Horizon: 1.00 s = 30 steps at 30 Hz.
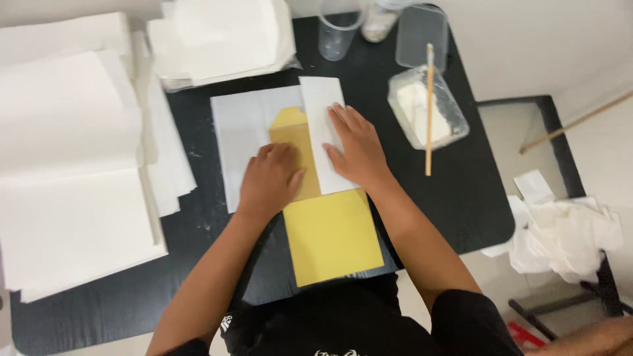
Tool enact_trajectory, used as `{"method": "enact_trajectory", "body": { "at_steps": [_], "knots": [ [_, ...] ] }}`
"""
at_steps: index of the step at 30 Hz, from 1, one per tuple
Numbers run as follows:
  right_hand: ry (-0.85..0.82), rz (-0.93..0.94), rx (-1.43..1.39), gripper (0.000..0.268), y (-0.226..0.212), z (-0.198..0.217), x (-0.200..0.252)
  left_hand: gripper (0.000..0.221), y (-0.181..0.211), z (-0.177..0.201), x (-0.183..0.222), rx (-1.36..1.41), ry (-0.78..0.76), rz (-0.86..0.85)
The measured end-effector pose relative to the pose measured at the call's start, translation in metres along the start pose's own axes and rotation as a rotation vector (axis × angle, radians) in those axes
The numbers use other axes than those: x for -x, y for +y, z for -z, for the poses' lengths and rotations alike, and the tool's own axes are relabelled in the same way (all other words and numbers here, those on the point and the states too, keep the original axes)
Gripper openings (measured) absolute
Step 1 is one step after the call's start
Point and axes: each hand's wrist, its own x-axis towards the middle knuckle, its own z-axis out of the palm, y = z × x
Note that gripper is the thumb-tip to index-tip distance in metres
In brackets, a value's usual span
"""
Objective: Folding paper sheets and applying glue with a brush to assemble bags
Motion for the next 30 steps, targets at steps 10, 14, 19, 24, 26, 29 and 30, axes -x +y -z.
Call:
{"method": "enact_trajectory", "body": {
  "at_steps": [10, 14, 19, 24, 26, 29, 30],
  "knots": [
    [-0.170, -0.161, 0.005, 0.066, -0.028, -0.020, -0.003, 0.053, -0.033, 0.021, -0.040, -0.008, -0.089, 0.120],
    [-0.176, -0.160, 0.056, 0.067, -0.018, -0.032, 0.002, 0.058, -0.064, 0.008, -0.061, -0.130, 0.041, 0.191],
    [-0.188, -0.182, 0.085, 0.068, -0.017, -0.029, -0.001, 0.052, -0.086, -0.006, -0.083, -0.212, 0.134, 0.217],
    [-0.215, -0.229, 0.088, 0.068, -0.021, -0.028, -0.001, 0.046, -0.087, -0.014, -0.097, -0.274, 0.109, 0.238],
    [-0.196, -0.217, 0.069, 0.068, -0.021, -0.028, -0.002, 0.046, -0.086, -0.013, -0.102, -0.302, 0.062, 0.272],
    [-0.182, -0.209, 0.058, 0.067, -0.021, -0.028, 0.000, 0.050, -0.075, 0.001, -0.110, -0.331, -0.077, 0.357],
    [-0.180, -0.209, 0.062, 0.067, -0.022, -0.028, -0.001, 0.054, -0.072, 0.009, -0.114, -0.341, -0.165, 0.406]
  ]
}}
